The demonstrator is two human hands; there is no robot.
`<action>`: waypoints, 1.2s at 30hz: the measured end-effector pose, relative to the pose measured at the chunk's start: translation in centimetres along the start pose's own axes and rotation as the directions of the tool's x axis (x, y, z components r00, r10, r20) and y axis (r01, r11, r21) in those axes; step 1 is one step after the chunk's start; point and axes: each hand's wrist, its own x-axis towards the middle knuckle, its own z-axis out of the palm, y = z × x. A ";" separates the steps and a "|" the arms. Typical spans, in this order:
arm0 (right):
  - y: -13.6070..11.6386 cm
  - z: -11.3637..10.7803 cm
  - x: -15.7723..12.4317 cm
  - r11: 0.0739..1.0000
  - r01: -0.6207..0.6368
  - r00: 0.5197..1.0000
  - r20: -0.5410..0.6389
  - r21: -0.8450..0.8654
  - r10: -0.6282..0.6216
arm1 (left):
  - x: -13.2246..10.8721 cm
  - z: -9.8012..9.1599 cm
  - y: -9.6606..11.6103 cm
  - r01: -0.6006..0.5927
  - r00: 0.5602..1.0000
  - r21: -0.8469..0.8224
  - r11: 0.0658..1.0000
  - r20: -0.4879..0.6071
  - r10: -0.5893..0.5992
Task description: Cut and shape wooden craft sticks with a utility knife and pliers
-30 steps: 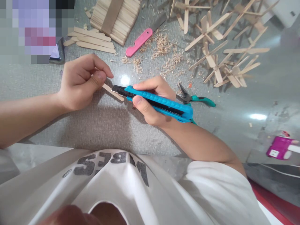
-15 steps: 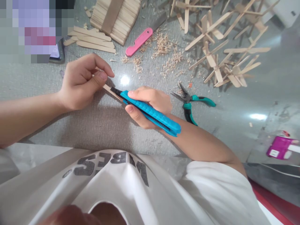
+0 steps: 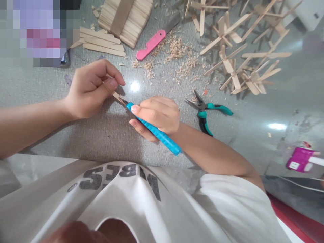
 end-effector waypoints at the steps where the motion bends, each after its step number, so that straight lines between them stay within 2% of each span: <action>1: -0.1 -0.2 0.0 0.999 -0.033 0.998 0.047 -0.003 0.033 | -0.1 0.0 0.1 -0.009 1.000 0.004 1.000 0.001 0.009; 4: -0.1 -0.5 0.0 0.994 -0.113 0.986 0.120 0.003 0.112 | -0.2 0.2 0.0 -0.037 0.999 -0.002 0.999 0.003 0.037; 8: 0.2 -0.3 -0.2 0.988 -0.132 0.988 0.085 0.080 0.125 | -0.4 0.4 -0.1 -0.101 0.995 -0.025 0.995 0.003 0.101; 11: 0.4 -0.2 -0.3 0.981 -0.186 0.974 0.143 0.047 0.178 | -0.6 0.6 0.2 -0.008 1.000 -0.040 0.999 -0.005 0.008; 13: 0.4 -0.2 -0.4 0.980 -0.189 0.971 0.160 0.061 0.177 | -0.7 0.7 0.2 0.006 1.000 -0.066 0.998 -0.002 -0.007; 18: -0.1 -0.3 0.1 0.991 -0.072 0.997 0.043 0.110 0.067 | -0.7 0.7 -0.4 -0.068 0.997 -0.083 0.994 0.029 0.071; 23: -0.4 -0.3 0.9 0.995 -0.031 0.999 0.033 0.092 0.028 | -0.8 0.8 -0.6 -0.015 0.999 -0.093 0.996 0.036 0.018; 31: -0.7 -0.1 0.2 0.982 -0.144 0.989 -0.009 0.126 0.146 | -0.7 0.7 -0.3 -0.009 0.998 -0.120 0.993 0.061 0.016; 36: -0.9 0.2 -0.2 0.974 -0.208 0.974 -0.076 0.086 0.214 | -0.3 0.4 -1.3 0.038 0.999 -0.173 0.984 0.043 -0.031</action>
